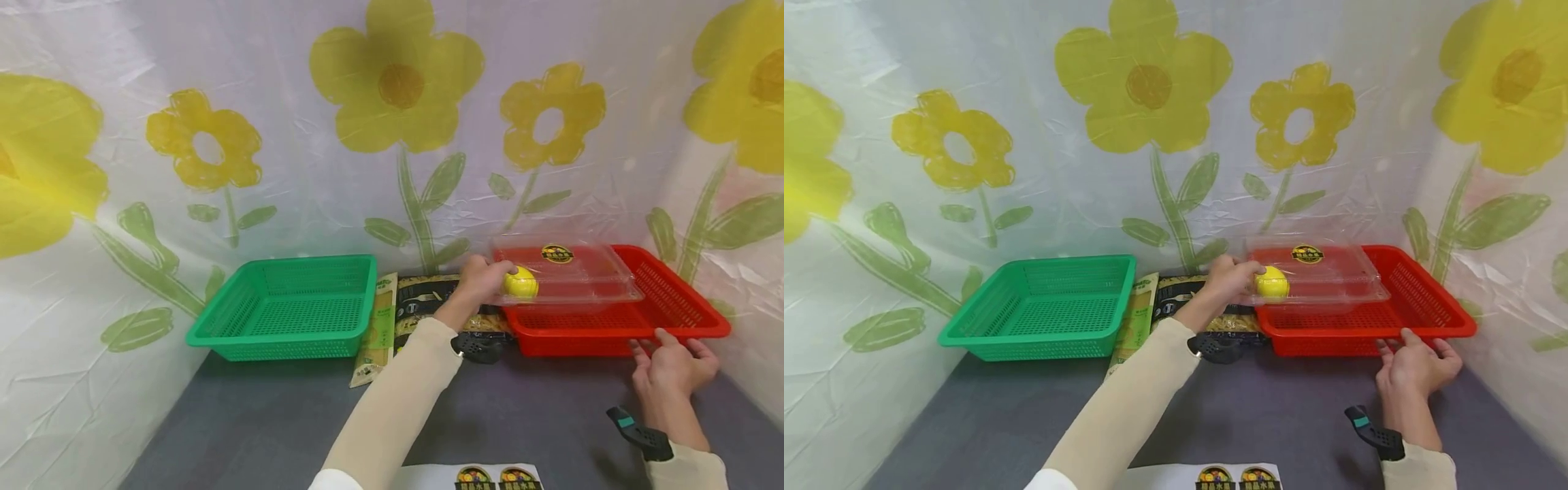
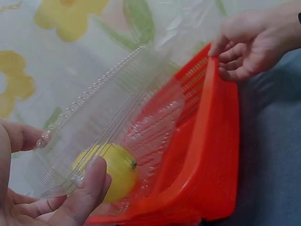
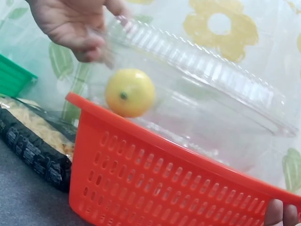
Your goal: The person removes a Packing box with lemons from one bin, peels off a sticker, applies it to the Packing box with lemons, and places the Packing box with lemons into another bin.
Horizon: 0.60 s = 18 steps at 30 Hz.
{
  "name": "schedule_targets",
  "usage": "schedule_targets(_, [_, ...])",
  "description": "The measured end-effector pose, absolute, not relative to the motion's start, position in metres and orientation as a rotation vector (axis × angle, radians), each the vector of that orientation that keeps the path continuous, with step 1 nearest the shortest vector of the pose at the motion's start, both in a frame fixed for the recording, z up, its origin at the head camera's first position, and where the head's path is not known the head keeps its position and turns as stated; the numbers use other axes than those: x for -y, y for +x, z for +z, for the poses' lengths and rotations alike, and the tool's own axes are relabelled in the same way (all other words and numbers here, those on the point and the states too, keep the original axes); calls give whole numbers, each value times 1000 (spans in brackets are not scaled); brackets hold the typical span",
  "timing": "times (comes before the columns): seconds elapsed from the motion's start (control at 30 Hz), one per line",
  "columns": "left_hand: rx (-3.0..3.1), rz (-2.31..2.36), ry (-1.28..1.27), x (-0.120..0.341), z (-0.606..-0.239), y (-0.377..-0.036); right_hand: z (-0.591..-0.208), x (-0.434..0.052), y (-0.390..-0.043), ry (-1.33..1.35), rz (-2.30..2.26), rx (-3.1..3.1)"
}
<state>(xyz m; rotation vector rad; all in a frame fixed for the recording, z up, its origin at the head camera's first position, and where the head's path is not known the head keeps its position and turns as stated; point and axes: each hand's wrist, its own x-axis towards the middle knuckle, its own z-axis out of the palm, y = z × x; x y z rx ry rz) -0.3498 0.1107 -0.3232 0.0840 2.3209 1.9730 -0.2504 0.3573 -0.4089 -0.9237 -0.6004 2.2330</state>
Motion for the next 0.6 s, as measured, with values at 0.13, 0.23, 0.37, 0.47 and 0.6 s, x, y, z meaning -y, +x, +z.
schedule_targets(0.13, [-2468,1875,58,-128,-324,-348,-409,-358,-249,-920,2234,613])
schedule_targets(0.23, [-2488,1832,59,-140,-327,-347,-408,-359,-249,-922,2228,619])
schedule_targets(0.37, [-2618,1686,70,-152,-333,-343,-408,-359,-250,-924,2219,624])
schedule_targets(0.47, [-2738,1536,84,-156,-337,-340,-408,-358,-250,-928,2215,621])
schedule_targets(0.6, [-2771,1440,98,-158,-342,-339,-409,-357,-251,-936,2217,627])
